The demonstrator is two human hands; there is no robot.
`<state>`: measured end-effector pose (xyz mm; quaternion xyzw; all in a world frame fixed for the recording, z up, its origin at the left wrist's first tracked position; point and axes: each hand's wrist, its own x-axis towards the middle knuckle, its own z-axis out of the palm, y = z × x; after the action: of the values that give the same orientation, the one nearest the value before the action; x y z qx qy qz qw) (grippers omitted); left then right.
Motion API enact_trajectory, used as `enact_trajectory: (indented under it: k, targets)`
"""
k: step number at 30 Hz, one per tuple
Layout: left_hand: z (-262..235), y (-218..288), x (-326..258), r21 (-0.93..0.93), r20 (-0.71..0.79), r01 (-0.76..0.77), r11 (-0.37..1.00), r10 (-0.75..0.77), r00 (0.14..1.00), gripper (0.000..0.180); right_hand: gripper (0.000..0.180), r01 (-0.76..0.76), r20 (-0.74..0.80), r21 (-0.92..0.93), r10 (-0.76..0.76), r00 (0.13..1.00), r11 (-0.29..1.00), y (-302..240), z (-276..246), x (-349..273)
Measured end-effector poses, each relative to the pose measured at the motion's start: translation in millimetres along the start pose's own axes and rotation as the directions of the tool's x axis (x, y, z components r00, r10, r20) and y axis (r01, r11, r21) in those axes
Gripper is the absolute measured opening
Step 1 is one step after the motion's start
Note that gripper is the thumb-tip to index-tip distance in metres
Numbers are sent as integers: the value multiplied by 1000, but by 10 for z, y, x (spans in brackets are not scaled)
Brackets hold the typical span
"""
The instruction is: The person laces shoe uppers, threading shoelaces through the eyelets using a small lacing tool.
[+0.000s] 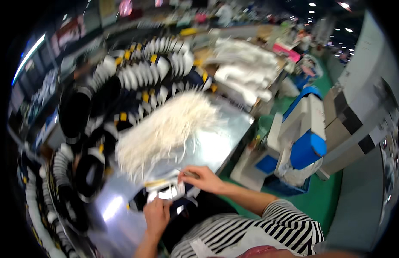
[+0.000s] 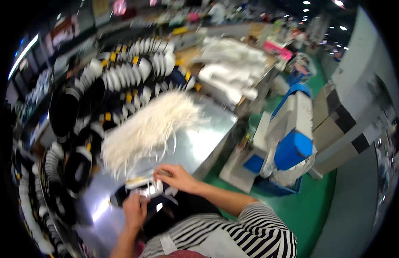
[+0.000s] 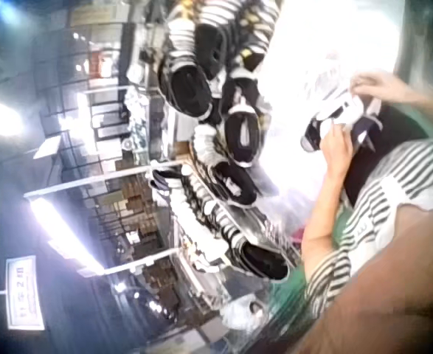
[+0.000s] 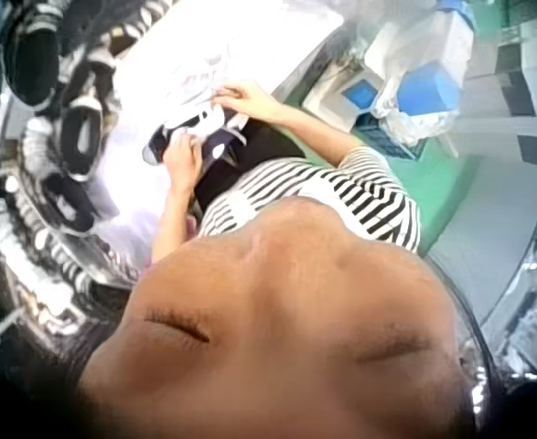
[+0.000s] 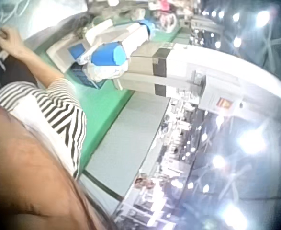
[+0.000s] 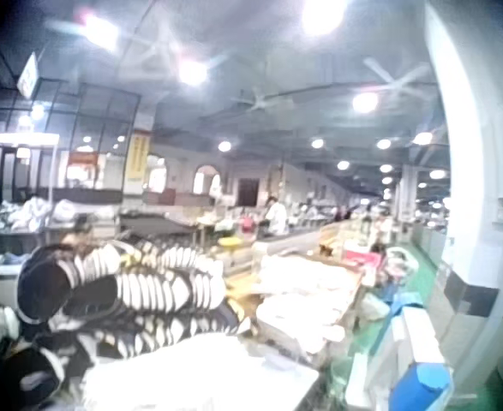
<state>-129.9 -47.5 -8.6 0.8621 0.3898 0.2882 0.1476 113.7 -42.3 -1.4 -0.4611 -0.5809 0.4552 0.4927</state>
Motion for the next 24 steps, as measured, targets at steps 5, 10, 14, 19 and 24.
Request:
enact_trajectory:
  k: [5, 10, 14, 19, 24]
  targets:
    - [105, -5, 77, 70, -24, -72, 995, 74, 997, 17, 16, -115, -54, 39, 117, 992, 993, -70, 267, -107]
    - [187, -72, 198, -5, -122, -53, 999, 52, 991, 17, 12, -147, 6, -72, 148, 989, 986, -56, 270, 94]
    - [184, -74, 92, 10, -134, -32, 999, 34, 990, 16, 14, -11, -120, -101, -1, 993, 995, -64, 340, 34]
    - [154, -129, 49, 47, -145, -162, 986, 167, 975, 17, 19, 159, 221, -466, -60, 973, 870, -146, 451, 144]
    - [189, -140, 82, 87, -161, -211, 974, 223, 962, 10, 21, 31, 229, -532, 109, 967, 846, -83, 506, 235]
